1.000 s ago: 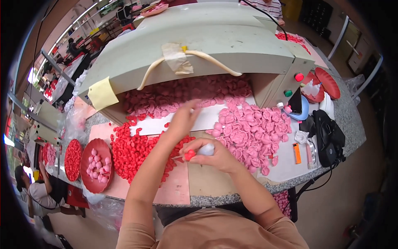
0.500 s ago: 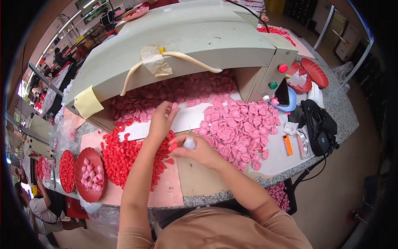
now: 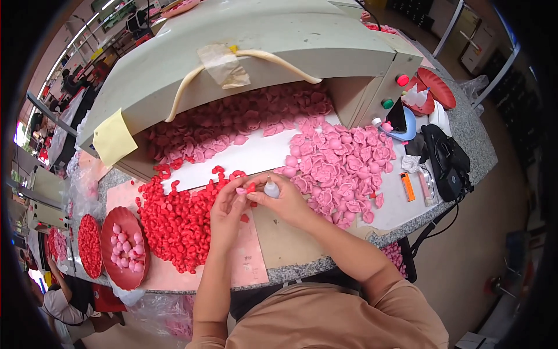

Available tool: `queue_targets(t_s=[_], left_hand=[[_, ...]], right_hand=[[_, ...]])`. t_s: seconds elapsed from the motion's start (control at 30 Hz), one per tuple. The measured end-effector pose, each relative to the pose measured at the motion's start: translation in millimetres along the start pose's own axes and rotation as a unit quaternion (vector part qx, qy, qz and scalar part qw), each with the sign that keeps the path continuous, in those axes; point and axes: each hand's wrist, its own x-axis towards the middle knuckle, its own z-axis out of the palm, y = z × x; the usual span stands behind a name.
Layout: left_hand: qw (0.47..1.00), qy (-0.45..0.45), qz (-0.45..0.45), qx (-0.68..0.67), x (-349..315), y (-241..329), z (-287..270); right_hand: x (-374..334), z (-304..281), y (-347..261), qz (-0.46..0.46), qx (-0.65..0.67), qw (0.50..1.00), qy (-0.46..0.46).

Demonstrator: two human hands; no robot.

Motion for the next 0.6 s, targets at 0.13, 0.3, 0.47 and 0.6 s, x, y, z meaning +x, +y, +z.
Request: queue_targets(t_s=[0.13, 0.3, 0.47, 0.6], left_hand=[[0.982, -0.008, -0.038, -0.185, 5, -9, -4], [0.978, 0.027, -0.036, -0.203, 4, 0, -2], [0.969, 0.042, 0.088, 0.226, -1, -9, -7], [0.945, 0.077, 0.097, 0.302, -2, 3, -5]], right_hand=[[-3, 3, 15, -0.041, -0.066, 0.997, -0.024], [-4, 7, -3, 0.088, 0.022, 0.996, 0.005], [-2, 9, 11, 0.081, 0.027, 0.996, 0.013], [2, 3, 11, 0.081, 0.038, 0.996, 0.012]])
